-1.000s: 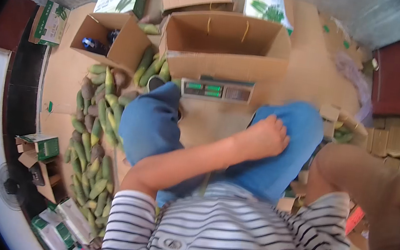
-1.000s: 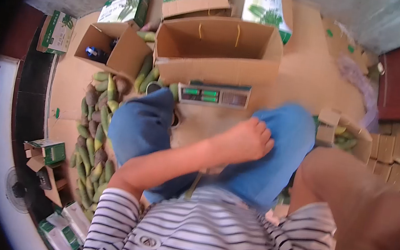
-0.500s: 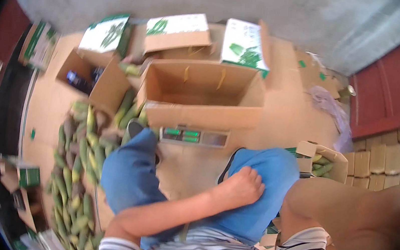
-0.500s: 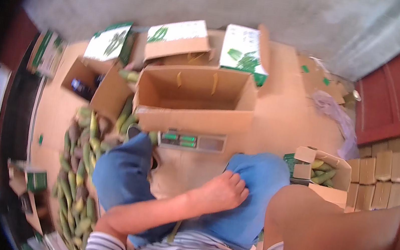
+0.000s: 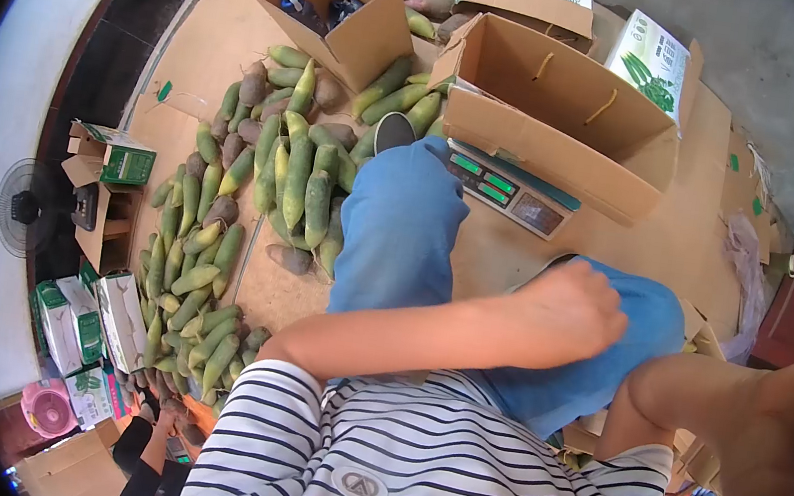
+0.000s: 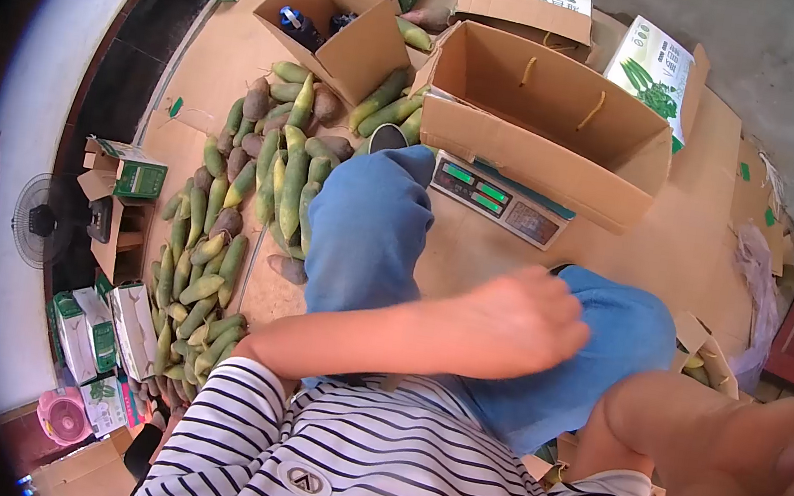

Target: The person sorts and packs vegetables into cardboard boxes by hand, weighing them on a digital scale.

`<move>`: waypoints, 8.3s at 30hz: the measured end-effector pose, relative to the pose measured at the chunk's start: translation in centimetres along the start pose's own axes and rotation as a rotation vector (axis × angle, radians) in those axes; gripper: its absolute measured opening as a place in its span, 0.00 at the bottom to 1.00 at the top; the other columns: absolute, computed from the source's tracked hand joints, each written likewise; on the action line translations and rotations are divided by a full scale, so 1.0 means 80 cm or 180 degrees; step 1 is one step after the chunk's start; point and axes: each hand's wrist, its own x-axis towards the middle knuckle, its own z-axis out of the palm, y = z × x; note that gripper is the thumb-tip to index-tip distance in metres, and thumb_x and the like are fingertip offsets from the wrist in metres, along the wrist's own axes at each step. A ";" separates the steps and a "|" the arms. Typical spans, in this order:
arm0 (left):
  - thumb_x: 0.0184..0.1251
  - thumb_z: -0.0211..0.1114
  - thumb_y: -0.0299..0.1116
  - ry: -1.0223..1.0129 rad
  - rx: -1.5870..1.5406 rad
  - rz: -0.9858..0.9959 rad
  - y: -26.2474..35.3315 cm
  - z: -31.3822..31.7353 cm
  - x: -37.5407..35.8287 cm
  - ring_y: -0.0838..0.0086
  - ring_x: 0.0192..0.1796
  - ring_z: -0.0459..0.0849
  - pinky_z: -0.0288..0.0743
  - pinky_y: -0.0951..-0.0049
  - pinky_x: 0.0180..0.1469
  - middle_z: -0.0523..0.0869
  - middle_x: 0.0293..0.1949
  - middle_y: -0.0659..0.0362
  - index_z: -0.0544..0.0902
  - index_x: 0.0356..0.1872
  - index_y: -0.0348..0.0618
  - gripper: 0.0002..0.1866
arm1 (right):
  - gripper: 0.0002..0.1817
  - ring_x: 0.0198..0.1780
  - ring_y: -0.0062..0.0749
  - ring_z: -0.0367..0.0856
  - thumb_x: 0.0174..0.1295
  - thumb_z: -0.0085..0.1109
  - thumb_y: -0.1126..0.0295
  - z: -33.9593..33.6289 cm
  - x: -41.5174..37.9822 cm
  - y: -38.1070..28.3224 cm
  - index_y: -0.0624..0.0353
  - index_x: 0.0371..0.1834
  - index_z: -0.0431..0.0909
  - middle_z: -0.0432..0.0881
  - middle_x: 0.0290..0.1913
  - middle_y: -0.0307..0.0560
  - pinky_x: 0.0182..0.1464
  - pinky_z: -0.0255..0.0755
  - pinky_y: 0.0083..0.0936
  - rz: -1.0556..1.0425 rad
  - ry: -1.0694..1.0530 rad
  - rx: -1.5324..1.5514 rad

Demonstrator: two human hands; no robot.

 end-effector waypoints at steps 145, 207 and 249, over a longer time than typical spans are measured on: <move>0.66 0.49 0.41 0.2969 -0.1386 0.1265 0.030 -0.251 -0.056 0.54 0.43 0.81 0.73 0.58 0.52 0.81 0.38 0.40 0.77 0.37 0.34 0.18 | 0.14 0.46 0.27 0.79 0.66 0.48 0.67 -0.048 -0.010 -0.018 0.65 0.46 0.79 0.81 0.44 0.47 0.50 0.69 0.22 -0.0294 -0.0076 -0.0645; 0.57 0.70 0.24 0.3275 -0.0219 -0.2233 -0.159 -0.097 -0.185 0.62 0.61 0.73 0.69 0.62 0.63 0.72 0.60 0.46 0.64 0.61 0.32 0.32 | 0.09 0.40 0.52 0.81 0.57 0.58 0.71 0.014 -0.154 0.319 0.63 0.38 0.72 0.82 0.32 0.56 0.40 0.74 0.44 0.2432 -0.4039 -0.3199; 0.48 0.74 0.41 0.0415 0.1259 -0.6123 -0.274 0.039 -0.528 0.46 0.53 0.75 0.71 0.55 0.55 0.73 0.51 0.38 0.67 0.54 0.32 0.36 | 0.16 0.46 0.51 0.80 0.58 0.61 0.65 0.010 -0.145 0.311 0.66 0.41 0.71 0.81 0.39 0.57 0.45 0.74 0.42 0.2692 -0.4042 -0.3121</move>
